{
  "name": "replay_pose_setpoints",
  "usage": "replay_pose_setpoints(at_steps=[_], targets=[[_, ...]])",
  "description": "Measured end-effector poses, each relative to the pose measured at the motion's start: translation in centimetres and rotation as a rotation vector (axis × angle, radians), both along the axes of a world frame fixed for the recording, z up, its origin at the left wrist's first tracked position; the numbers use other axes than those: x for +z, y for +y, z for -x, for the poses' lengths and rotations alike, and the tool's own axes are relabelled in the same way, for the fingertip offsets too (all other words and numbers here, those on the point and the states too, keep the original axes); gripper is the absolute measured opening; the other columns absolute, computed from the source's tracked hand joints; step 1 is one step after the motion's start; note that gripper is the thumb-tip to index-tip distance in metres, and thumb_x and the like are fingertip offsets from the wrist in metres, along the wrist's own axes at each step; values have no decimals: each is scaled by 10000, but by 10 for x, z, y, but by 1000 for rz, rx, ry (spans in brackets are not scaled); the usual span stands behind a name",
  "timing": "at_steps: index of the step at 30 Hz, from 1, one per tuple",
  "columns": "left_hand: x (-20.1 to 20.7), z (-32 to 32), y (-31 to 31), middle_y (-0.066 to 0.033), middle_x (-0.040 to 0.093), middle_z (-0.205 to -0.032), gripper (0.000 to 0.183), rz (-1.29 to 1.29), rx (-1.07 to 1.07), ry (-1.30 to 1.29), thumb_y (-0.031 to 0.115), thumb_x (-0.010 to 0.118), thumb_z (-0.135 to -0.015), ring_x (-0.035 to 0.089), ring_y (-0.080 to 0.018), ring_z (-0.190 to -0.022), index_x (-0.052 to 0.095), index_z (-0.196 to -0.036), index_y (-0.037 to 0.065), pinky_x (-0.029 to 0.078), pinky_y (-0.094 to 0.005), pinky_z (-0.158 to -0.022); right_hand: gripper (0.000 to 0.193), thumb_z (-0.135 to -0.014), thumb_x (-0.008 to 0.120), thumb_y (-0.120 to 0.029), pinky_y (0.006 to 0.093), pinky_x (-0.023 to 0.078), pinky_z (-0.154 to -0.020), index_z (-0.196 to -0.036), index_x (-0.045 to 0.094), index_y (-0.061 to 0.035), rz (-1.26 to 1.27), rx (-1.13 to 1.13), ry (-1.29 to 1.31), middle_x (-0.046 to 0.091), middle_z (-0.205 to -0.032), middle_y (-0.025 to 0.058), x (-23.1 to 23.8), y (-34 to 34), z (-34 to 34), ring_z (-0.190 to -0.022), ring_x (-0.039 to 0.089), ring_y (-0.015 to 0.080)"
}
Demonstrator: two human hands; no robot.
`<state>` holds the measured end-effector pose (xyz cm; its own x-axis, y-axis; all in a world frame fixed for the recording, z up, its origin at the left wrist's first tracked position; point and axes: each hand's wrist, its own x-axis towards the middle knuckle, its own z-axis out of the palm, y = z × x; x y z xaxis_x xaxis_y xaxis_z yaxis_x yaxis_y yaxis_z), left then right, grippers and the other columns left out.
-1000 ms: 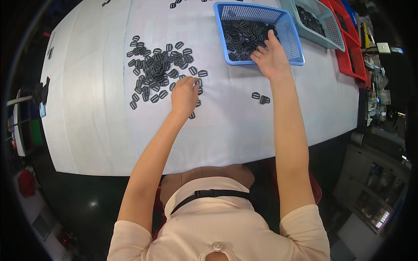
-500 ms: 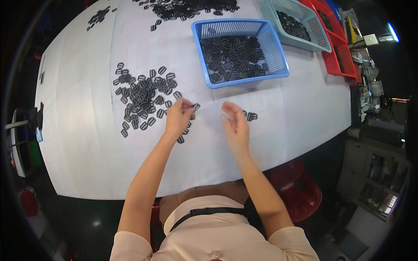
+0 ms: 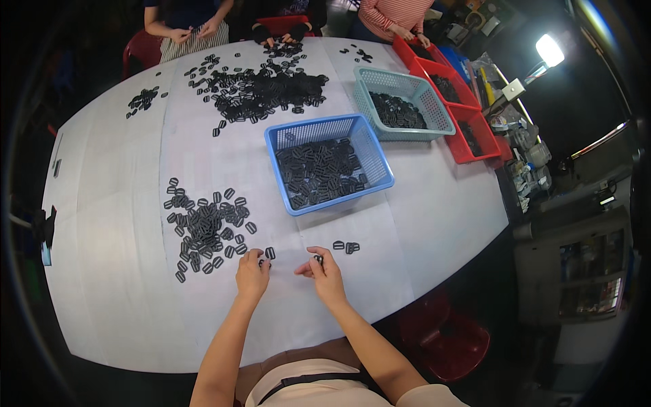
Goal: The person sorts black plastic buckles on a white table, picking them up individually and placing them in groups or into a blue plastic basket.
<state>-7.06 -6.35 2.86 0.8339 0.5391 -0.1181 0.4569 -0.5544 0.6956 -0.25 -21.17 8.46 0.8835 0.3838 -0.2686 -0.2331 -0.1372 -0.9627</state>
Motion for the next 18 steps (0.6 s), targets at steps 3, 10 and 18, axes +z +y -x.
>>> replay_pose_setpoints(at_steps=[3,10,18], targets=[[-12,-2,2,-61,496,-966,300,-297,2,-5,174,675,-663,476,-245,-906,510,-891,71,459,-362,-664,199,-897,408,-188,259,434,-496,-877,481,-4,-98,47,175,499,-569,66,0,-6,-1,-514,523,141],[-24,-14,9,-94,532,-753,139,-236,-25,-36,96,603,-694,513,-295,-771,507,-790,66,433,-384,-640,417,-873,441,-407,262,364,-385,-681,466,-38,-48,134,528,373,-430,20,27,-9,4,-356,411,137],[-11,-30,-6,-94,521,-912,369,-188,33,4,242,689,-659,505,-274,-854,503,-912,49,447,-381,-678,244,-901,418,-233,219,477,-565,-874,525,-16,-35,256,531,607,-816,112,14,-12,9,-711,622,164]])
